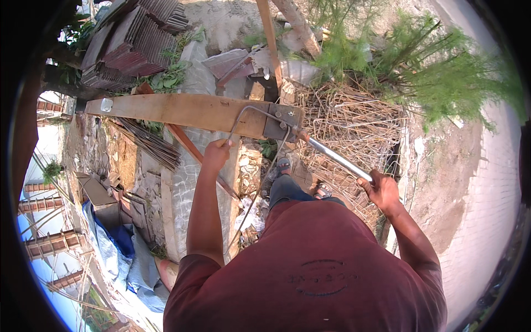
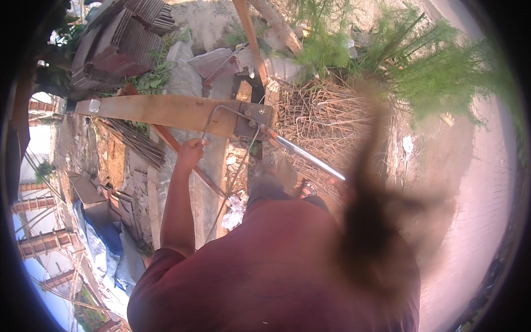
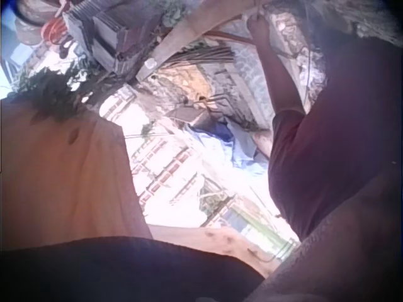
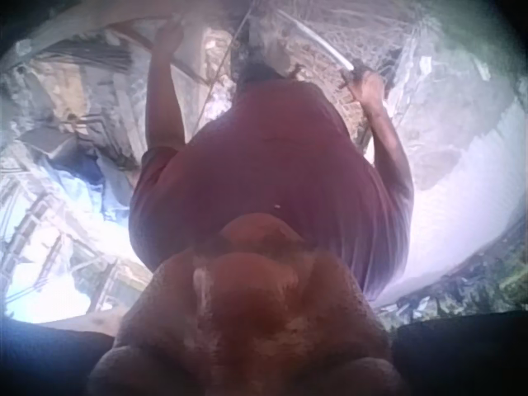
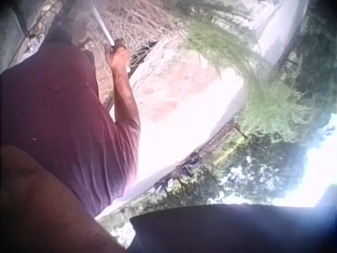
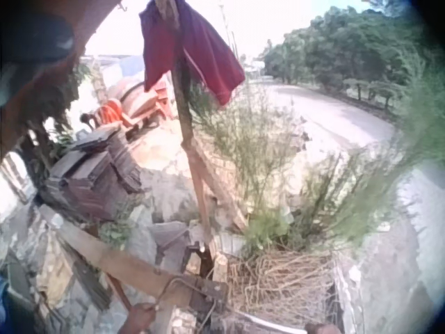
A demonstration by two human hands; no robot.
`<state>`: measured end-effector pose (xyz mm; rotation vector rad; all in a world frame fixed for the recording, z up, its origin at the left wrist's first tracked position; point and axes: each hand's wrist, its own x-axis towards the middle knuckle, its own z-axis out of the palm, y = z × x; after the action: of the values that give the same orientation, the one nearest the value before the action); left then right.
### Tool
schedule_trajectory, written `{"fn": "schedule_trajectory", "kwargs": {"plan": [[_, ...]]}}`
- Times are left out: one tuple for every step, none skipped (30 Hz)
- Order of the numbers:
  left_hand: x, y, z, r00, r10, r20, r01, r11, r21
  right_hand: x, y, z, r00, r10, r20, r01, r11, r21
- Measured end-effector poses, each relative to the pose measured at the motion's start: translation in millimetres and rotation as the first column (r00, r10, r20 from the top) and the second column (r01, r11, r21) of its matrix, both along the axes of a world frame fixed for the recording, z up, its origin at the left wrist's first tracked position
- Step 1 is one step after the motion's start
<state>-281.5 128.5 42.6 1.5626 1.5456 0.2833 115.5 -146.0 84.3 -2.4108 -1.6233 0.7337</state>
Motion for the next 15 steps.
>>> {"fn": "schedule_trajectory", "kwargs": {"plan": [[-2,0,-3,1.000,0.014,0.002,-0.014,1.000,-0.012,1,-3,7,0.990,-0.044,-0.131,0.041,0.999,-0.030],[0,0,-1,1.000,0.004,-0.001,-0.004,1.000,-0.005,3,-3,12,0.963,-0.093,-0.253,0.079,0.995,-0.062],[4,0,3,1.000,-0.005,-0.004,0.005,1.000,0.001,5,-1,11,0.984,-0.054,-0.169,0.043,0.997,-0.065],[7,0,7,1.000,-0.013,-0.007,0.013,1.000,0.006,7,1,7,0.996,-0.012,-0.085,0.006,0.997,-0.071],[7,0,7,0.999,-0.012,-0.035,0.012,1.000,0.008,8,3,4,1.000,0.030,-0.001,-0.030,0.996,-0.078],[7,0,7,0.998,-0.011,-0.064,0.011,1.000,0.009,12,8,3,0.999,0.038,-0.008,-0.038,0.995,-0.088],[6,0,8,0.996,-0.008,-0.093,0.008,1.000,0.009,15,13,2,0.996,0.040,-0.084,-0.046,0.996,-0.071],[6,-1,8,0.994,-0.019,-0.109,0.021,1.000,0.022,20,17,1,0.987,0.047,-0.153,-0.057,0.997,-0.061],[7,-1,11,0.992,-0.027,-0.125,0.032,0.999,0.034,26,22,0,0.974,0.055,-0.222,-0.068,0.996,-0.051],[6,-1,14,0.990,-0.034,-0.140,0.040,0.998,0.046,35,28,-3,0.947,0.160,-0.278,-0.137,0.986,0.099],[8,-1,15,0.990,-0.029,-0.136,0.034,0.999,0.033,45,30,-27,0.904,0.181,-0.388,-0.065,0.954,0.293],[8,-2,15,0.991,-0.016,-0.136,0.018,1.000,0.015,55,46,-21,0.965,0.195,-0.173,-0.144,0.952,0.270],[9,-2,16,0.991,-0.001,-0.135,0.000,1.000,-0.003,66,70,-13,0.975,0.216,0.051,-0.222,0.946,0.237],[11,0,18,0.985,-0.003,-0.170,-0.005,0.999,-0.048,82,91,-7,0.953,0.273,0.135,-0.296,0.934,0.200],[11,0,19,0.987,-0.008,-0.162,0.002,0.999,-0.035,99,114,-1,0.920,0.328,0.217,-0.365,0.917,0.160]]}}
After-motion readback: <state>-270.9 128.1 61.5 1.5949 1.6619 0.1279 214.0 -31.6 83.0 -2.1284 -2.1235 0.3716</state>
